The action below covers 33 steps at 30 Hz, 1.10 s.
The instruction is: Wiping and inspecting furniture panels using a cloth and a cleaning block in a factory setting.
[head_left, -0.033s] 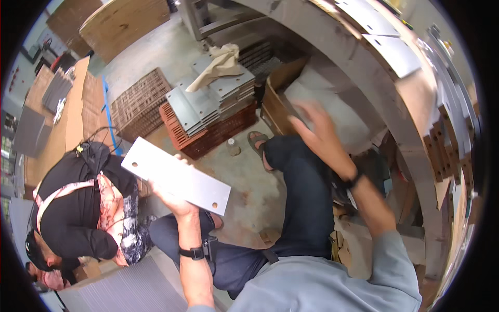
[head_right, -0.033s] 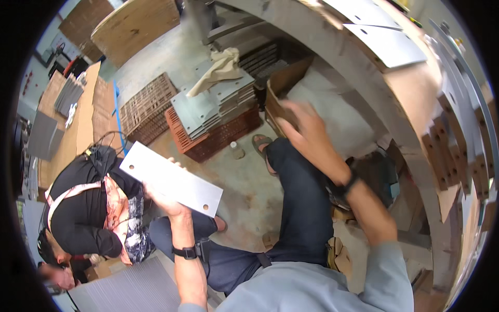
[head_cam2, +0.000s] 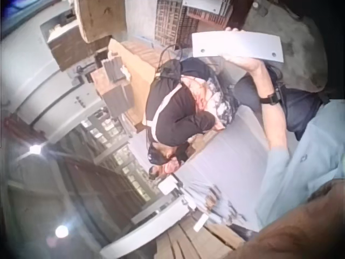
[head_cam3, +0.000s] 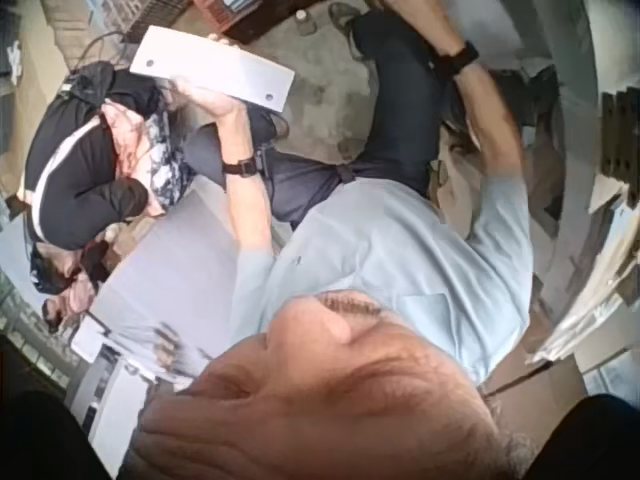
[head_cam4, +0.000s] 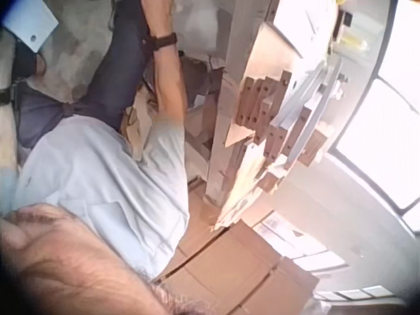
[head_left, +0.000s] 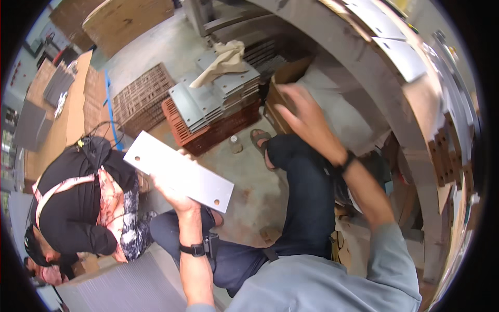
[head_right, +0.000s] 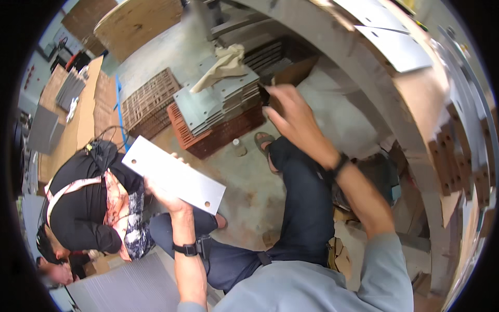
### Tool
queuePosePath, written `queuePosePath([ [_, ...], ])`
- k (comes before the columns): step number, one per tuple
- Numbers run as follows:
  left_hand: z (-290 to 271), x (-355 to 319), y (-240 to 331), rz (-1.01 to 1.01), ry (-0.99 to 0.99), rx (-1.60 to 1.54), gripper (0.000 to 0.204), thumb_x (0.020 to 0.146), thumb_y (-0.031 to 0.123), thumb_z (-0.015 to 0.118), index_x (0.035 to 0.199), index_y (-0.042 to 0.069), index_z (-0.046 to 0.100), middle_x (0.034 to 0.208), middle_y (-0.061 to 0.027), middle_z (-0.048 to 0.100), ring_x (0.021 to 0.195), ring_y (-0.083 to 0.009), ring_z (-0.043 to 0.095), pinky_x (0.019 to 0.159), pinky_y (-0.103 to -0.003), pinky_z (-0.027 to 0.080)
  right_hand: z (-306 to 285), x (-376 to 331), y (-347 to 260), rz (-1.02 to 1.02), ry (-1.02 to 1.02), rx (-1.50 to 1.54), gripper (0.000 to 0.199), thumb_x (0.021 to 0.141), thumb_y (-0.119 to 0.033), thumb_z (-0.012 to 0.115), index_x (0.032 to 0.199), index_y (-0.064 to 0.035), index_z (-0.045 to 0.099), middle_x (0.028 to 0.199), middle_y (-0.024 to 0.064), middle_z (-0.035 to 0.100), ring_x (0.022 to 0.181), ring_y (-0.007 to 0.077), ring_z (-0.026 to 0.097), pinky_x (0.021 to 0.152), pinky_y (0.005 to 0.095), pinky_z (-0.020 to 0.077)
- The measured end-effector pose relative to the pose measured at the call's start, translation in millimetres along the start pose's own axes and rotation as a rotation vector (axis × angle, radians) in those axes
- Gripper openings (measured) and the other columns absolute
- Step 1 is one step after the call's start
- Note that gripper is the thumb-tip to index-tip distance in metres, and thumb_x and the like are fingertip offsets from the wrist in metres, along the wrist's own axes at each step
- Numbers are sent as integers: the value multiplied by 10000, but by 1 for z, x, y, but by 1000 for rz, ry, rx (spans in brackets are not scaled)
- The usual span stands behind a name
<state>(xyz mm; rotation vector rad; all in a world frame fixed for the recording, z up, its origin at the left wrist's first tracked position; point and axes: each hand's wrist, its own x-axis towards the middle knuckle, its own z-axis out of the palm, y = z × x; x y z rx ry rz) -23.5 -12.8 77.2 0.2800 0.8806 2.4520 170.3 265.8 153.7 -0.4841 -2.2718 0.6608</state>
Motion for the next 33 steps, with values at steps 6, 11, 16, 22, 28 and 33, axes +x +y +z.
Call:
queuePosePath([
  [6,3,14,9,-117,79,-119,776,1000,667,350,1455,47,454,1234,-235,623,1023,-354,660,859,-498,573,151,156,72,-328,-71,-381,670,830,-217,795,1421,-60,523,1405,168,531,1251,385,529,1025,472,464],
  [11,3,17,20,-80,115,-158,808,1004,678,341,1508,50,404,1237,-235,595,1040,-354,638,852,-494,569,226,190,132,-348,-201,-416,515,857,-247,759,1329,-98,617,1257,144,643,1181,353,585,987,478,476],
  [16,3,22,19,-66,123,-170,838,1000,705,325,1513,45,394,1230,-232,590,1039,-351,633,855,-492,569,224,177,169,-244,-287,-413,297,896,-151,663,1183,-76,640,1107,173,677,1040,383,638,926,481,489],
  [22,-2,19,25,-19,75,-86,827,1004,708,316,1481,41,422,1234,-243,599,1038,-353,648,826,-474,584,140,149,40,-361,-123,51,283,882,-10,604,1160,-65,605,1096,152,640,978,393,645,853,462,530],
  [28,7,13,13,-109,-54,-90,797,1015,697,303,1463,52,443,1293,-210,601,1102,-314,645,896,-455,571,93,61,-72,-426,-309,42,349,772,-16,747,1093,-99,638,1035,95,600,825,324,688,711,399,607],
  [33,22,-4,10,-74,112,70,716,1055,630,272,1458,72,471,1375,-121,576,1261,-265,568,1071,-410,468,131,17,-121,-498,-405,281,327,794,-12,709,1102,-66,611,1050,126,587,822,336,679,708,406,592],
])
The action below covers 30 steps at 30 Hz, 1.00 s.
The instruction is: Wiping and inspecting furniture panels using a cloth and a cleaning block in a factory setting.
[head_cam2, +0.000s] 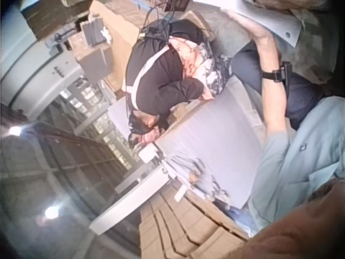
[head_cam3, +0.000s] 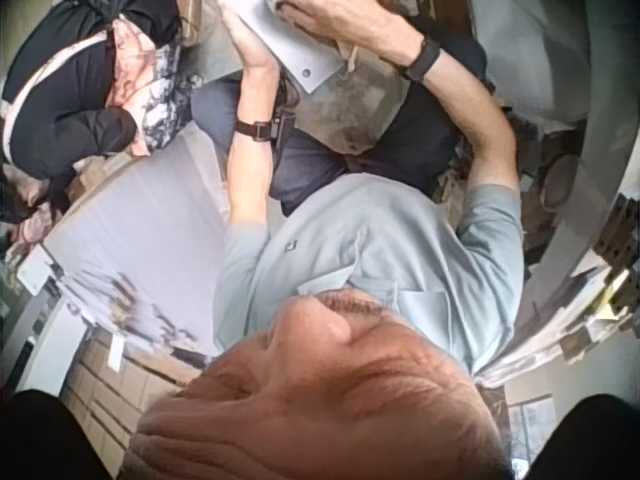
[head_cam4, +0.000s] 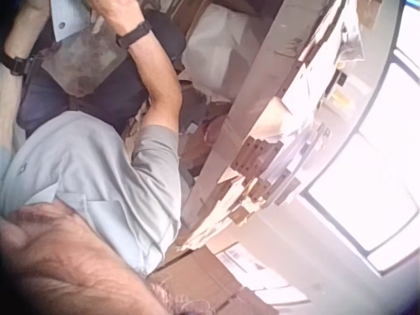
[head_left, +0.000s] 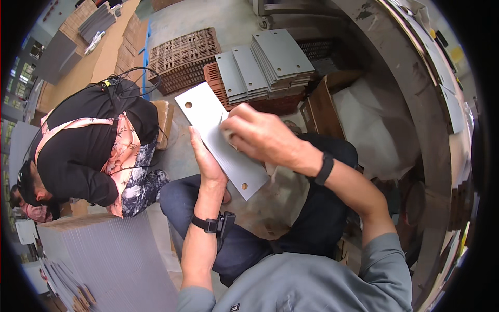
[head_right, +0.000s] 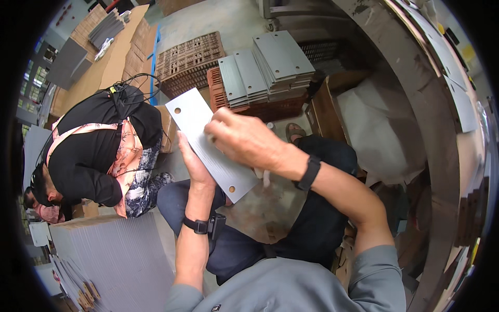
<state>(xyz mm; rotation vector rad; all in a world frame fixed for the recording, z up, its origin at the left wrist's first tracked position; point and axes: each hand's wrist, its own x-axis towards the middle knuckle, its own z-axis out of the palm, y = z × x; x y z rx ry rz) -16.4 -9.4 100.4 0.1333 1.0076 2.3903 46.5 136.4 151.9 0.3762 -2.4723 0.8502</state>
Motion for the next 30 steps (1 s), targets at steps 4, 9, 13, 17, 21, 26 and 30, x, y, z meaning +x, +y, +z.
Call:
queuePosePath([
  [4,0,-8,0,10,-15,82,719,1061,610,246,1409,35,502,1259,-152,645,1158,-266,628,1023,-402,500,8,-15,-24,-11,-161,138,324,818,-51,711,1120,-61,591,1064,132,574,979,350,644,790,444,555],
  [9,-11,-5,4,5,-120,31,829,1029,700,229,1359,-3,519,1164,-178,664,1003,-271,666,873,-411,557,12,-39,-35,-26,-265,185,265,835,-63,708,1053,-43,559,1036,144,565,941,366,645,784,452,552],
  [13,-20,6,17,25,-177,-155,850,995,728,318,1400,2,494,1193,-224,640,978,-324,674,813,-450,590,3,-118,-13,80,-534,118,238,850,-59,699,1028,-21,545,1005,170,560,925,393,643,778,474,544],
  [17,-23,11,31,46,-234,-214,831,1001,701,353,1469,20,443,1228,-230,611,1045,-354,635,873,-498,565,-9,-146,-5,284,-545,194,212,864,-42,685,1039,-22,568,998,172,564,927,399,638,787,473,533],
  [21,-18,8,28,36,-311,-302,824,1005,683,367,1519,39,397,1264,-225,570,1089,-359,587,897,-491,549,-27,-122,0,451,-102,203,147,925,-49,662,1061,-6,623,978,148,637,885,307,647,788,381,519],
  [26,-18,12,17,68,-285,-248,822,1008,685,355,1517,42,395,1266,-227,573,1078,-356,599,897,-499,544,-34,-105,-6,748,437,563,145,995,-113,653,1085,-1,633,970,6,659,914,95,607,787,284,502],
  [30,-20,13,14,106,-277,-208,811,1010,692,326,1491,45,411,1261,-236,587,1045,-348,631,897,-499,545,-10,-82,-41,662,422,812,172,996,-152,666,1092,-14,635,1024,9,645,990,101,600,857,282,499],
])
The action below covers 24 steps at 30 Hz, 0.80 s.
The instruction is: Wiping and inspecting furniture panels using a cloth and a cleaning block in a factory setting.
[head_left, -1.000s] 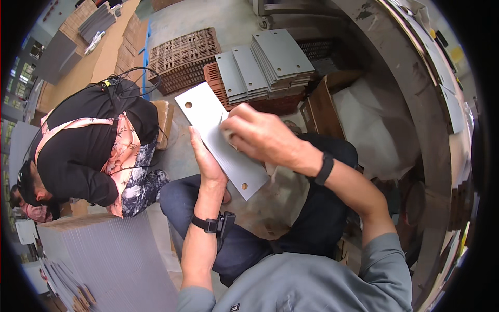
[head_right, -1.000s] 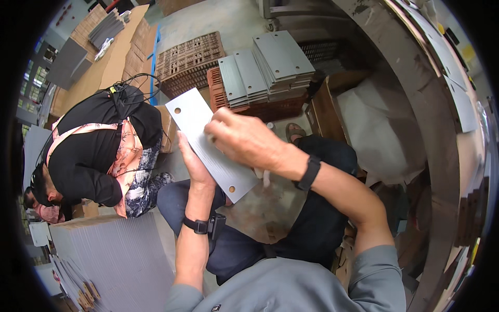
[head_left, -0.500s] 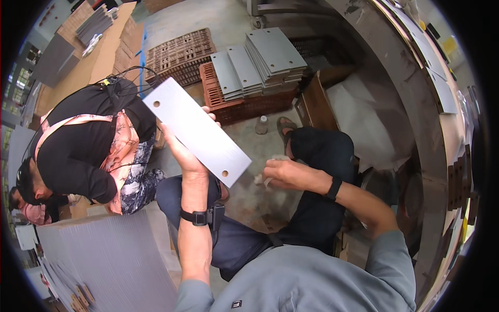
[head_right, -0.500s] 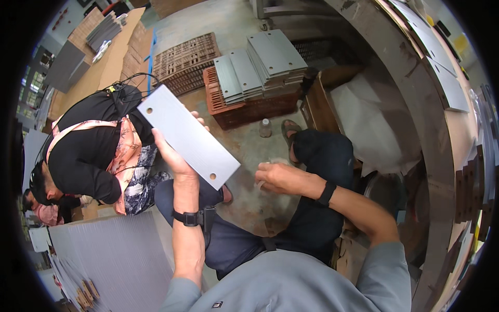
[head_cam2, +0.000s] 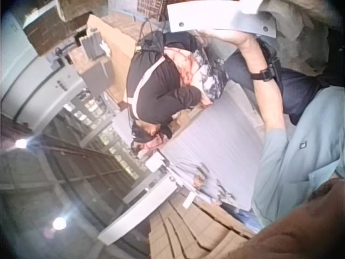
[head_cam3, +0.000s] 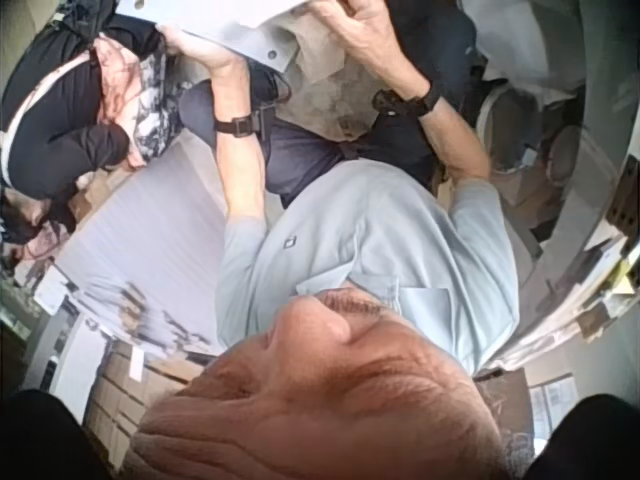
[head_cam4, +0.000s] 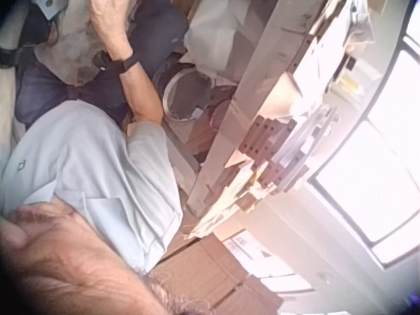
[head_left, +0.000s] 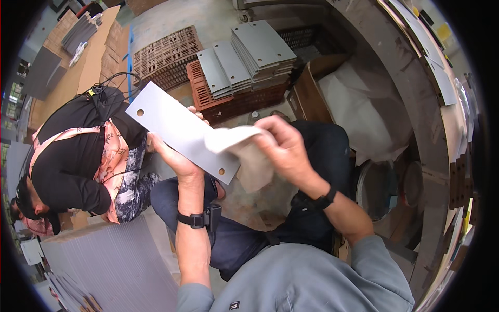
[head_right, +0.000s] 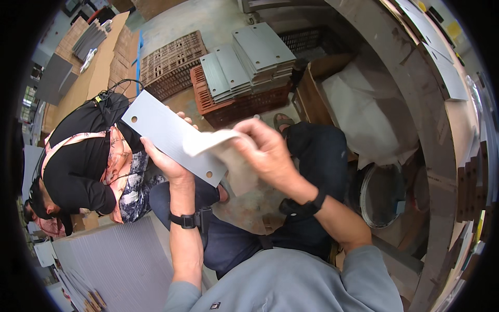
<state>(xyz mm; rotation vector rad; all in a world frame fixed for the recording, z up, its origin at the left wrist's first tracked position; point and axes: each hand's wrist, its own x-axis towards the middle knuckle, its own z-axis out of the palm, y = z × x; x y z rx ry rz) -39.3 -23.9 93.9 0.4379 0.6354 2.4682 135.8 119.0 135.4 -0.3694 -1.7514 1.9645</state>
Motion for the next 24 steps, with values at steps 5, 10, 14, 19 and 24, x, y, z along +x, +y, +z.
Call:
queuePosePath([
  [5,19,0,-9,54,122,81,815,1011,699,311,1472,34,407,1253,-234,592,1038,-344,636,890,-483,552,44,3,61,-304,20,-506,278,990,-213,659,1197,-31,625,1214,126,621,1168,239,578,1023,386,462],
  [10,11,-1,-4,144,84,105,844,1002,720,327,1451,10,411,1230,-223,596,1040,-326,637,892,-461,553,61,-12,78,-30,146,-156,379,1014,-250,606,1341,-59,593,1306,153,625,1231,279,585,1043,385,457],
  [14,3,0,6,196,173,191,834,998,721,335,1436,18,433,1220,-209,596,1036,-310,634,912,-455,542,48,-17,104,121,116,-89,397,1018,-232,586,1357,-27,576,1220,188,677,1147,246,638,975,352,493],
  [19,7,3,15,173,36,16,804,1006,686,324,1458,27,421,1259,-211,570,1085,-313,604,955,-481,517,20,-23,153,359,186,-95,340,1014,-179,548,1303,-11,605,1120,145,705,1041,208,656,897,334,516],
  [24,8,-1,19,121,4,-46,781,1011,668,331,1474,44,414,1264,-221,560,1103,-333,582,977,-493,503,12,-3,125,443,388,134,327,998,-170,551,1274,-10,622,1059,83,691,943,143,636,824,299,516],
])
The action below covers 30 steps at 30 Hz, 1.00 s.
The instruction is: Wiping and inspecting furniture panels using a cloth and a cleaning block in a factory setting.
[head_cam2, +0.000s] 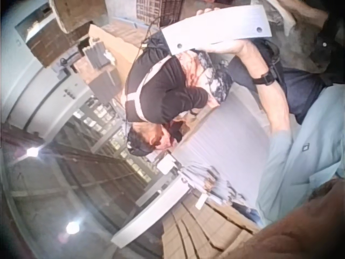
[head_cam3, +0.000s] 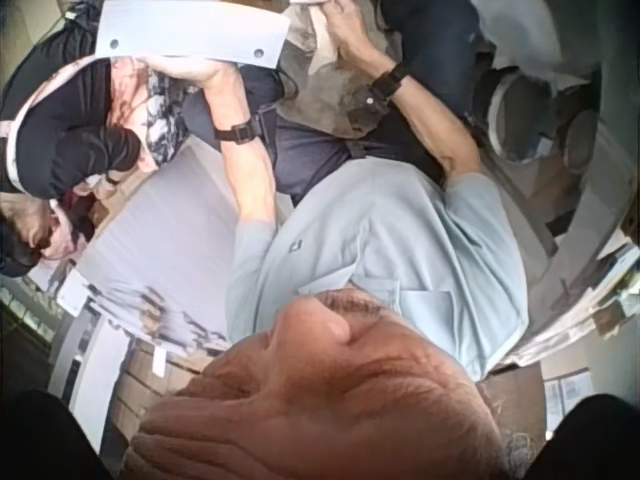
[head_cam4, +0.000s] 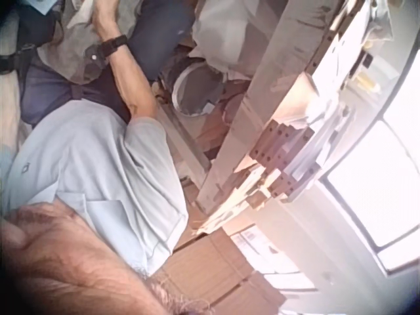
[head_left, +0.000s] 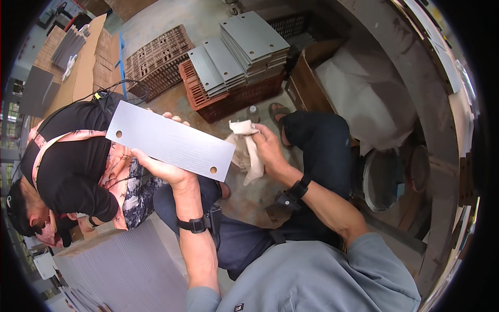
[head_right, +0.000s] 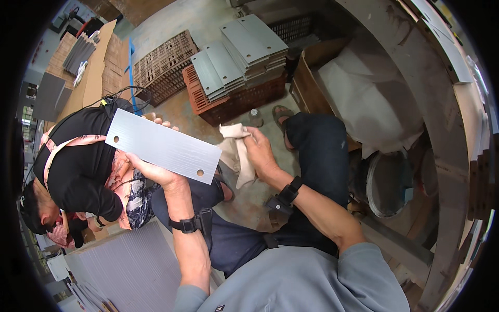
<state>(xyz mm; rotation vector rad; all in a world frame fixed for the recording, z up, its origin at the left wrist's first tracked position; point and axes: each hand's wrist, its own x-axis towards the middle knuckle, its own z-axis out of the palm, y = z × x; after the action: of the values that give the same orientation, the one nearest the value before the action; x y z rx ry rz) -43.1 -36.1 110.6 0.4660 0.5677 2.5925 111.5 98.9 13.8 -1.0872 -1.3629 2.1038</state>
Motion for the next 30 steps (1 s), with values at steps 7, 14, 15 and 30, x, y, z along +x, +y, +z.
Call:
queuePosePath([
  [7,-5,1,1,-2,-16,19,775,1014,653,336,1478,36,411,1280,-213,561,1121,-338,589,972,-511,515,-6,-4,-63,-248,-83,-74,389,1039,-254,511,1336,-17,595,1154,72,675,1049,141,604,934,284,478],
  [14,-6,1,-2,-6,31,80,777,1011,658,344,1472,37,421,1281,-209,573,1107,-334,606,947,-521,528,5,-14,-92,-407,-142,-78,289,1012,-169,605,1270,-40,624,1167,60,665,1060,148,623,926,300,497],
  [15,-5,1,-3,-13,36,77,776,1011,658,346,1465,34,427,1270,-207,577,1108,-332,605,950,-520,524,7,-16,-95,-483,-176,-97,258,988,-143,648,1224,-39,638,1137,64,675,1036,157,644,906,310,507],
  [30,-25,-2,-8,-49,114,118,785,1011,668,330,1439,21,454,1248,-225,581,1088,-350,594,952,-512,505,-16,-47,-56,-1038,-576,-1001,154,879,-147,704,926,-48,597,866,98,562,789,319,646,640,434,512],
])
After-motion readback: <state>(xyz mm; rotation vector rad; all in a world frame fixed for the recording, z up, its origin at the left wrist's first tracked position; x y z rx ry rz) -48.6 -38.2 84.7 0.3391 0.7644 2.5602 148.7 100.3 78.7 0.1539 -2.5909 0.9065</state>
